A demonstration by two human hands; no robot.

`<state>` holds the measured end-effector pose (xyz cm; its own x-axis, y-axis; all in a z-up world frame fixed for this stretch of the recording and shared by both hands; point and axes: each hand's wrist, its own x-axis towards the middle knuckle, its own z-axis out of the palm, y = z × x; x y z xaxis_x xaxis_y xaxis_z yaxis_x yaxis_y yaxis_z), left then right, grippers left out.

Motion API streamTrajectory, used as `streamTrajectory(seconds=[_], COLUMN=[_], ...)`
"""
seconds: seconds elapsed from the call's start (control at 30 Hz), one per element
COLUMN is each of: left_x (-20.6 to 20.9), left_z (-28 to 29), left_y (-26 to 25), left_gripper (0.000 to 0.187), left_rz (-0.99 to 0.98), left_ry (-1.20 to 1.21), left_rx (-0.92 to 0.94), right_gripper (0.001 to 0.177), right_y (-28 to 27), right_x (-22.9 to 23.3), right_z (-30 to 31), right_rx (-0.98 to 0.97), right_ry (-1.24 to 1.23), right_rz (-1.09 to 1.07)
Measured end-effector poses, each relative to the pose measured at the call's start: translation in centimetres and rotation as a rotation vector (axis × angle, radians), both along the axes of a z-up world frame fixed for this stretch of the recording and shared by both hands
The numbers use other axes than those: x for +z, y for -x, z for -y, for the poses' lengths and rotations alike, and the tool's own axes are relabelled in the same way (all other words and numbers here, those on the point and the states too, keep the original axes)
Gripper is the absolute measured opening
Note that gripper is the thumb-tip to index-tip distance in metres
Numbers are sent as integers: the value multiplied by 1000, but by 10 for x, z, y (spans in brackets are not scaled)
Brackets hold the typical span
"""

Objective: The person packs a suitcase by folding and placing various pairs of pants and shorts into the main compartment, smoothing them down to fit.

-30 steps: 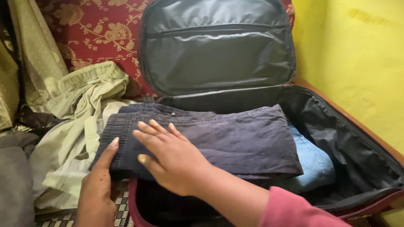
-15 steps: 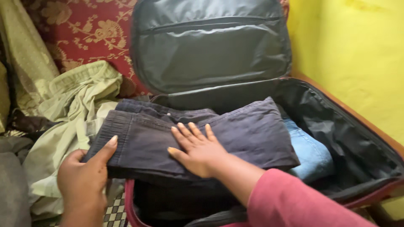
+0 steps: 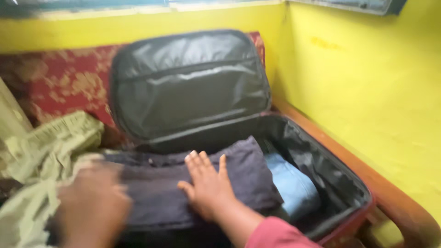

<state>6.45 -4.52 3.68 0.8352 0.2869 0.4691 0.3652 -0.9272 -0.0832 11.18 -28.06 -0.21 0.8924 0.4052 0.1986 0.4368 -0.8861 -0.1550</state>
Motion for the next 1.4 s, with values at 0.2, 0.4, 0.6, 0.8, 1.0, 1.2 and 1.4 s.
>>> streamTrajectory(seconds=[0.2,0.4,0.6,0.8,1.0,1.2,1.4], left_x=[-41,-36,-20,-21,-89,-94,-36], left_z=[79,71,80,98,91,81,84], left_y=[-14,-16,-14,-40,-67,-71,-45], left_gripper=[67,80,72,73,69,66,87], left_rz=[-401,-480,-438,-177,-445,27,-510], left_ry=[-44,-83,-43,157,29,-5,-86], left_rx=[-303,-61,63,-198,-522,-617,-60], right_gripper=[74,83,83,83,81,79,80], right_y=[6,-30,-43,-53,-35,-43,-54], right_x=[-1,6,12,3,-33,-21,-21], right_z=[13,73,118,85,35,46,70], right_rx=[211,-23,-372,-388,304,220,61], right_ry=[90,218,305,211,-49,12,78], right_rz=[-303,-318,-281,265,57,-318,-309])
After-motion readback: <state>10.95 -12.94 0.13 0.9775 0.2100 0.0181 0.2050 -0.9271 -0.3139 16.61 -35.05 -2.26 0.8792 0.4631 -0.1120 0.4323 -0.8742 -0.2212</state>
